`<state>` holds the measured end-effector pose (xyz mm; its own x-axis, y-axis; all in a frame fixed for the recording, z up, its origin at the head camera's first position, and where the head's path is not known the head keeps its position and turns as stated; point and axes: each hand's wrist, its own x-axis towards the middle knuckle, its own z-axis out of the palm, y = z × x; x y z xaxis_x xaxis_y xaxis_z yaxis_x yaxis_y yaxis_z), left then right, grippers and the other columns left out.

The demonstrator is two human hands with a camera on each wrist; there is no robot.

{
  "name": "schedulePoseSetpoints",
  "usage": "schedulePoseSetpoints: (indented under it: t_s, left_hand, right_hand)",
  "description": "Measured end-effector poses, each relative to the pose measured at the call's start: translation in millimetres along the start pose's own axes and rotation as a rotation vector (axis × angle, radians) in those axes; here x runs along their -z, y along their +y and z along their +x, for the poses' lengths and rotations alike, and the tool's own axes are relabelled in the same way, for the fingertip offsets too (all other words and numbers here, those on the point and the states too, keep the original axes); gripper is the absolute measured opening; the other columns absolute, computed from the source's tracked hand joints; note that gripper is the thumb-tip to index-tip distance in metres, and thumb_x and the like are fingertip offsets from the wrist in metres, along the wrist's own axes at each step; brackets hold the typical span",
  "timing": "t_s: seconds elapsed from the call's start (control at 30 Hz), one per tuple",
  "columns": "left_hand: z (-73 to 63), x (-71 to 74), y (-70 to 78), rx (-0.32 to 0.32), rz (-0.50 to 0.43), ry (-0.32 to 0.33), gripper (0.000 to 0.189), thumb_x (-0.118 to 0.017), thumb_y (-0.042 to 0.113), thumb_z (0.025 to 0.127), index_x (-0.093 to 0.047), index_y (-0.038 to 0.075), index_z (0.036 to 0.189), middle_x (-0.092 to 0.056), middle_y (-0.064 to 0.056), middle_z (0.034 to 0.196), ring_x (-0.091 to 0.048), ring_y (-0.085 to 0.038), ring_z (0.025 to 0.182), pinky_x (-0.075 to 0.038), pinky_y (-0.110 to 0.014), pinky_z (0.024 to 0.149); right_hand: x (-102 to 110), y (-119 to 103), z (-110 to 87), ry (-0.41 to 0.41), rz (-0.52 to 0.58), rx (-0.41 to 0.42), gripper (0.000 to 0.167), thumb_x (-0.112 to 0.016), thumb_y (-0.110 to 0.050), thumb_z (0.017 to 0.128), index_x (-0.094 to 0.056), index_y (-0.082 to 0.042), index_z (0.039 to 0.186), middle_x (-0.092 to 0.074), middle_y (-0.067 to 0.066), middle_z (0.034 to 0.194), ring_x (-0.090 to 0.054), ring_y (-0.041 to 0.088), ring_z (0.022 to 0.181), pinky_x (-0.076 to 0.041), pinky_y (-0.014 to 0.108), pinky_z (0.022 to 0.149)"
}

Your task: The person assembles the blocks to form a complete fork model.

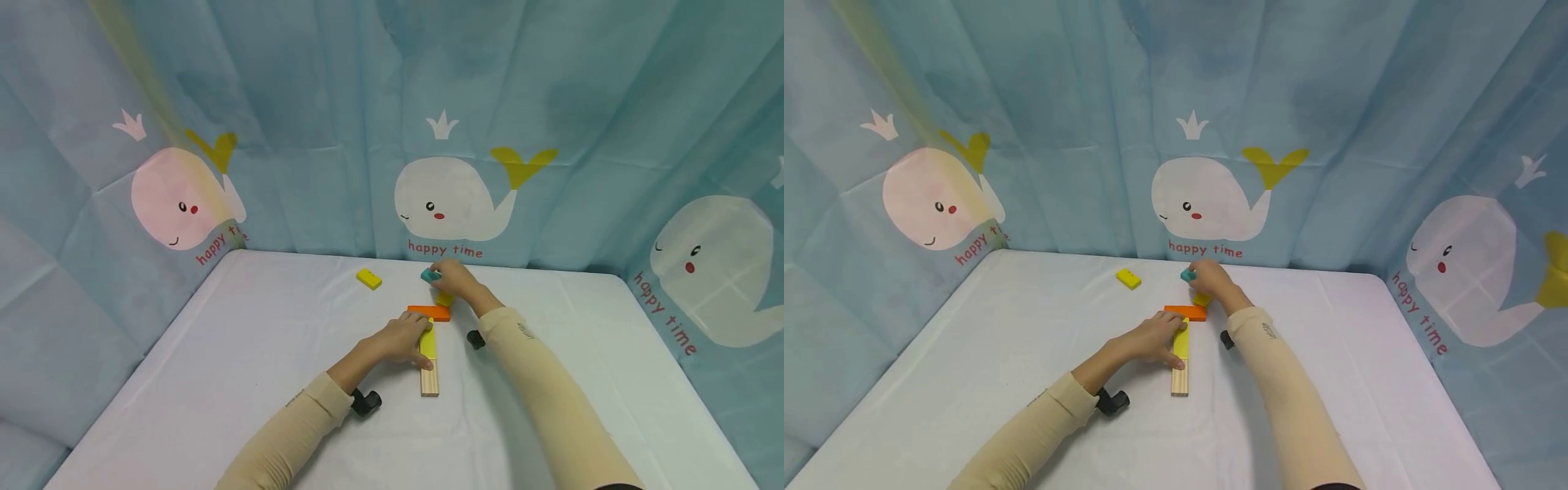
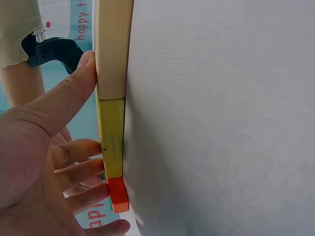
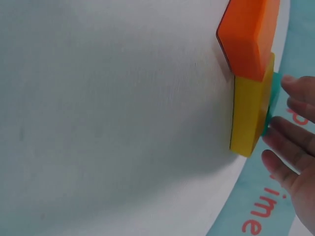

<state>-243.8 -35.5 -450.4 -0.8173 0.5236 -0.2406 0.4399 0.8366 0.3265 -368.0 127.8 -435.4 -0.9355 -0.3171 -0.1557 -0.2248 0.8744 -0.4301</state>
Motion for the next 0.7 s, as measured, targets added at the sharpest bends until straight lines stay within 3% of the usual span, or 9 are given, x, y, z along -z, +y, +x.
schedulePoseSetpoints:
  t_s: [0.33, 0.7]
  left_hand:
    - [-0.4, -0.2, 0.4, -0.005, 0.005, 0.002, 0.080, -0.080, 0.052, 0.074, -0.051, 0.012, 0.137, -0.047, -0.003, 0.144, -0.040, -0.020, 0.131, -0.041, -0.042, 0.108]
    - [-0.4, 0.0, 0.3, -0.008, 0.014, 0.008, 0.080, -0.080, 0.052, 0.074, -0.050, 0.013, 0.137, -0.046, -0.003, 0.145, -0.039, -0.020, 0.132, -0.041, -0.043, 0.108]
  right_hand:
    - [-8, -4, 10.7, -0.020, -0.019, -0.026, 0.039, -0.064, -0.019, 0.092, -0.063, -0.006, 0.129, -0.057, 0.015, 0.135, -0.054, 0.027, 0.104, -0.048, 0.043, 0.104]
    - [-7, -8, 12.4, -0.067, -0.059, 0.061, 0.052, -0.068, -0.016, 0.086, -0.057, -0.002, 0.135, -0.047, 0.017, 0.144, -0.051, 0.031, 0.118, -0.044, 0.047, 0.108]
